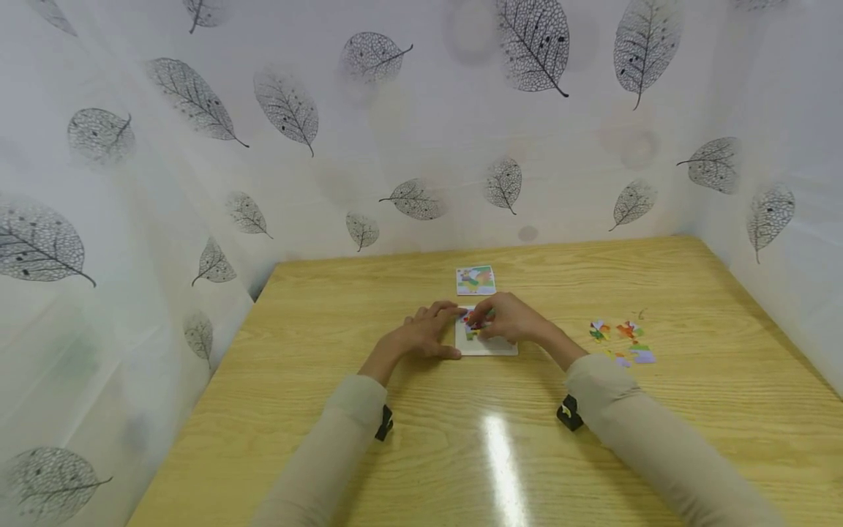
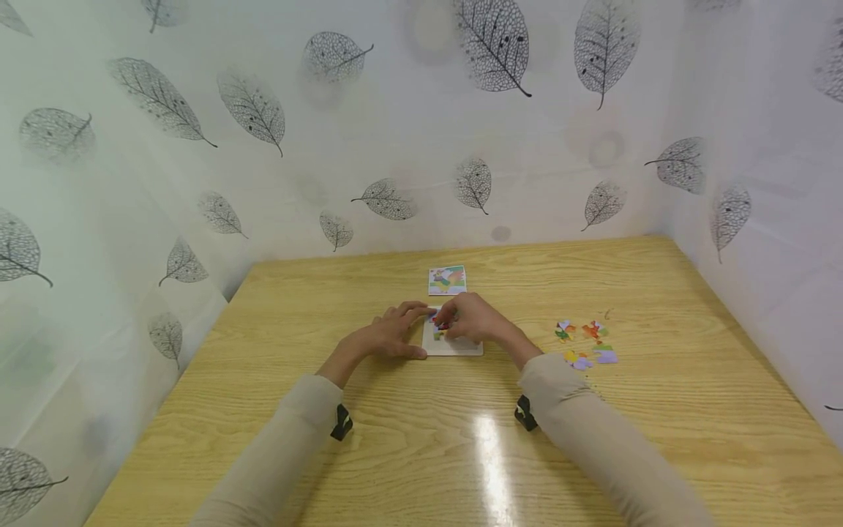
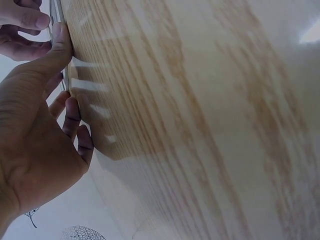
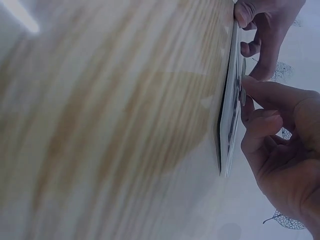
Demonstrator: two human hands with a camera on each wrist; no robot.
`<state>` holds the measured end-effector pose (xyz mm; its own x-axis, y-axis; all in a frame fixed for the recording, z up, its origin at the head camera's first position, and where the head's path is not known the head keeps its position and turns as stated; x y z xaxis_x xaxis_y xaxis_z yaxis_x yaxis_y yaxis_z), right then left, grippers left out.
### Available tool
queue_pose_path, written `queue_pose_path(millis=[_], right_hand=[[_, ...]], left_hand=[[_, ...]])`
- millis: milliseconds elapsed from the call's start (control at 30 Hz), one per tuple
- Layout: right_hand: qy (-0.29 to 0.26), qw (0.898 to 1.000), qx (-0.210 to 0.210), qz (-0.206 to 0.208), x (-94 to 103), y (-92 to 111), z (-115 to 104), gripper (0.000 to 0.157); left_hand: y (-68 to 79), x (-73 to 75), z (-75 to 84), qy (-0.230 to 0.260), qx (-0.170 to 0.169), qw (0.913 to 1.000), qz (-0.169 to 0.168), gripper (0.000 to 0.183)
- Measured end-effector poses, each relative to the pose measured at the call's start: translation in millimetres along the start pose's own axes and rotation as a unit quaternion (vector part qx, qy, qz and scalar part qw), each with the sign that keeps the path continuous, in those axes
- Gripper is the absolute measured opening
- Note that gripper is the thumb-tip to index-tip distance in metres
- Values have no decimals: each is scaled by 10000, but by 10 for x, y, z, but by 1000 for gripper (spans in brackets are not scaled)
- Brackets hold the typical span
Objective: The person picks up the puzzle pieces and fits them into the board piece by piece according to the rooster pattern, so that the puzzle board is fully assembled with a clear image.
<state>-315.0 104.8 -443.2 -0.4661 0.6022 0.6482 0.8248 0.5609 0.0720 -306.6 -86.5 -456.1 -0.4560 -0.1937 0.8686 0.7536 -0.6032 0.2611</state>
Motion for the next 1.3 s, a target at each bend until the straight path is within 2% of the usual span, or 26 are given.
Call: queue_pose_path(millis=[333, 633, 1300], right_hand=[[-47, 10000, -72, -9, -57, -39, -23, 24], [465, 9987, -96, 172, -83, -101, -42, 23], [511, 9984, -109, 234, -86, -110, -36, 17]], left_hand=[[7, -5, 1, 31, -19, 10000, 38, 88], [15, 0, 10, -9, 38, 10000, 60, 87], [-56, -47, -48, -35, 141, 9999, -13, 87]])
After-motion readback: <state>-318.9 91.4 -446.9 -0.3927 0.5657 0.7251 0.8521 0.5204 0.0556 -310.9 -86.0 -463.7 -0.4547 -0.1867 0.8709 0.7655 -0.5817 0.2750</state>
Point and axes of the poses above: each hand's wrist, its own y-axis away from the middle knuckle, its own x-axis out of the back of the hand, z = x × y, the point moved 4 cm from there along -y, towards the middle knuckle, and after that the axes turned 3 degrees about -x, right-handed, at the moved point
